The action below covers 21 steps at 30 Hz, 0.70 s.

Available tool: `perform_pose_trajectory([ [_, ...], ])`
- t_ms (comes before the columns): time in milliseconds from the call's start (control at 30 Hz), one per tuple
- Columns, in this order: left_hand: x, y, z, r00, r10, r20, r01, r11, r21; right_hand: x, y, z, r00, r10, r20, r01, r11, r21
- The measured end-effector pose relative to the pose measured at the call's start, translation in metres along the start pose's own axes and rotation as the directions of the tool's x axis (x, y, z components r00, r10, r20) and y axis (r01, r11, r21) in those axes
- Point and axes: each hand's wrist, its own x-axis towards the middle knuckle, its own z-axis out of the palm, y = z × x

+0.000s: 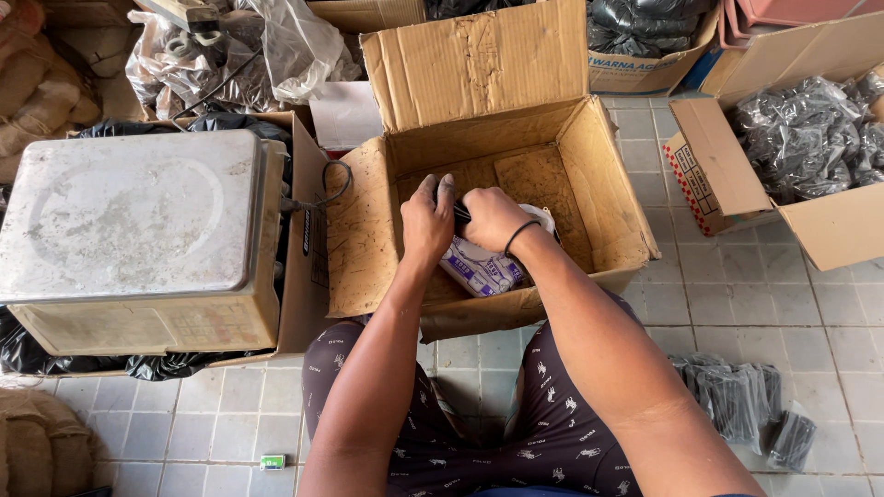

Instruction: The person sorts metal hardware components by hand from a cardboard box, grouping them into bundles and placing them into a separate cardboard container.

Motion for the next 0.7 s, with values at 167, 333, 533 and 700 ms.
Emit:
perform_pose_trajectory([
  [167,-0.001,-0.006,0.005,0.995,-0.05,-0.087,0.042,0.996,-0.084,-0.012,-0.011,-0.009,0.993,0.001,-0.116,0.023,0.978,0.207],
  [333,0.012,-0.012,0.007,0.961,-0.136,-0.239,0.031,0.918,-0.396,-0.017,-0.011,0.0,0.97,-0.016,-0.241,0.205,0.586,0.784],
  [533,0.021,-0.025,0.02,0.932,-0.256,-0.255,0.023,0.746,-0.666,-0.007,-0.039,0.033,0.782,0.155,-0.604,0.276,0.782,0.558],
  [700,0.023,-0.032,0.028,0.914,-0.346,-0.211,0.095,0.689,-0.719,-0.003,-0.039,0.037,0.662,0.165,-0.731,0.247,0.873,0.421],
])
